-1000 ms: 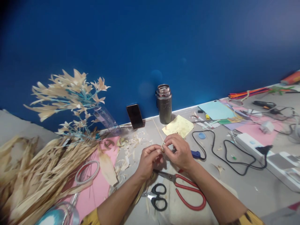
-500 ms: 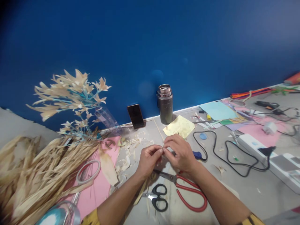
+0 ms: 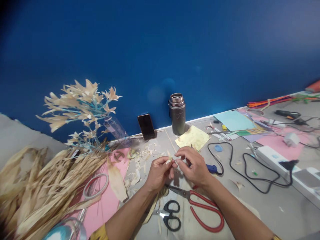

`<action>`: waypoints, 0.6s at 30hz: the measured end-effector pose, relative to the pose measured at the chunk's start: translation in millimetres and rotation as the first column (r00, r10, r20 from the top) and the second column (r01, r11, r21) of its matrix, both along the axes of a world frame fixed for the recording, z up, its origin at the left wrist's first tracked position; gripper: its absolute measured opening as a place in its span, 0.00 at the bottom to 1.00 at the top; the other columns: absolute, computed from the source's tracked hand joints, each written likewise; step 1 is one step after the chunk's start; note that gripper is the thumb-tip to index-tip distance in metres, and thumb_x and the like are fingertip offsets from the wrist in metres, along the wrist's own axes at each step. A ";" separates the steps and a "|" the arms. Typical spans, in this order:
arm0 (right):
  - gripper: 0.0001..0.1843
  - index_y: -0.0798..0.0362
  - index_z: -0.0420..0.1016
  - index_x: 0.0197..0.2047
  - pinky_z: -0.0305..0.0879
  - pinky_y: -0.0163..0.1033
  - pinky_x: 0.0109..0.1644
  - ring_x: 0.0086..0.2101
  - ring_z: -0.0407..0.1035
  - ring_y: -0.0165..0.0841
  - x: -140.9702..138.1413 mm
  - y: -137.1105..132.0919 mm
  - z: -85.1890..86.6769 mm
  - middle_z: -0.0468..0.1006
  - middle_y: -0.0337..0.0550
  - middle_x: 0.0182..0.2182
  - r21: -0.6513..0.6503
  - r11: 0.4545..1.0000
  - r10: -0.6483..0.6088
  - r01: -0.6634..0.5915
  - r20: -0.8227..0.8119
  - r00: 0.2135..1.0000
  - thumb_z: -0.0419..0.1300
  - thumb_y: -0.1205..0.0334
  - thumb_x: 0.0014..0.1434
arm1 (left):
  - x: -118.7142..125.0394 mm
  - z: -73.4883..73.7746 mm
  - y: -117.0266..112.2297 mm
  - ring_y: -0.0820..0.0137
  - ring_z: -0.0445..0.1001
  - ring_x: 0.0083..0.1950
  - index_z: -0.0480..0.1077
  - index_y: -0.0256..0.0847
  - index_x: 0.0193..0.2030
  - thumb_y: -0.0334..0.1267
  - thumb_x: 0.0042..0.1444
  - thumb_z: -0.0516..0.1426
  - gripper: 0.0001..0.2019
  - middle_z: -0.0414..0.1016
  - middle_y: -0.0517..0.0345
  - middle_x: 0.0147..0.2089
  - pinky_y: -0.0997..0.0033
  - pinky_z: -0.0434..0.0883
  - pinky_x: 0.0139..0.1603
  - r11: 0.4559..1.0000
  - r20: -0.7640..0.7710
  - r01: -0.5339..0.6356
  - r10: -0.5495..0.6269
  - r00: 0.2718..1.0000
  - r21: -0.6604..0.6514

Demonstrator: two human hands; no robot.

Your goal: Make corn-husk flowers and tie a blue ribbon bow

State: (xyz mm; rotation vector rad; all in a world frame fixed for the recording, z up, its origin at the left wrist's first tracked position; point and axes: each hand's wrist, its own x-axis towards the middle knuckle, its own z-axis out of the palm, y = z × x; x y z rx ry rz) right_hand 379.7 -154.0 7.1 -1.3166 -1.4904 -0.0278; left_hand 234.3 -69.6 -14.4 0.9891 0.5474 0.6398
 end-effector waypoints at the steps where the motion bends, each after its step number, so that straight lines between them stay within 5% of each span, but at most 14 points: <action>1: 0.08 0.49 0.75 0.43 0.72 0.41 0.36 0.34 0.74 0.36 -0.6 0.4 -0.7 0.80 0.45 0.37 0.000 1.000 0.006 -0.006 0.002 1.000 0.59 0.70 0.63 | 0.4 0.1 -0.5 0.77 0.69 0.18 0.76 0.34 0.31 0.50 0.45 0.71 0.19 0.80 0.55 0.28 0.76 0.64 0.20 1.000 0.017 0.015 -0.015 1.000 -0.012; 10: 0.07 0.50 0.76 0.44 0.70 0.38 0.34 0.30 0.73 0.32 0.2 -1.3 -0.4 0.80 0.43 0.36 -0.094 0.996 -0.007 0.003 -0.043 0.999 0.58 0.67 0.63 | 0.4 -0.7 -1.9 0.77 0.69 0.18 0.69 0.37 0.31 0.52 0.47 0.70 0.21 0.73 0.63 0.23 0.77 0.65 0.22 0.995 0.014 0.095 -0.094 0.995 -0.033; 18: 0.06 0.50 0.75 0.38 0.68 0.37 0.33 0.28 0.70 0.32 -0.4 -0.1 3.6 0.79 0.41 0.31 -0.175 0.983 0.048 -0.053 -0.033 0.998 0.57 0.68 0.63 | -0.5 1.7 -2.8 0.78 0.67 0.19 0.69 0.38 0.29 0.54 0.50 0.68 0.21 0.70 0.65 0.20 0.78 0.65 0.24 0.997 -0.073 0.009 -0.003 0.997 0.080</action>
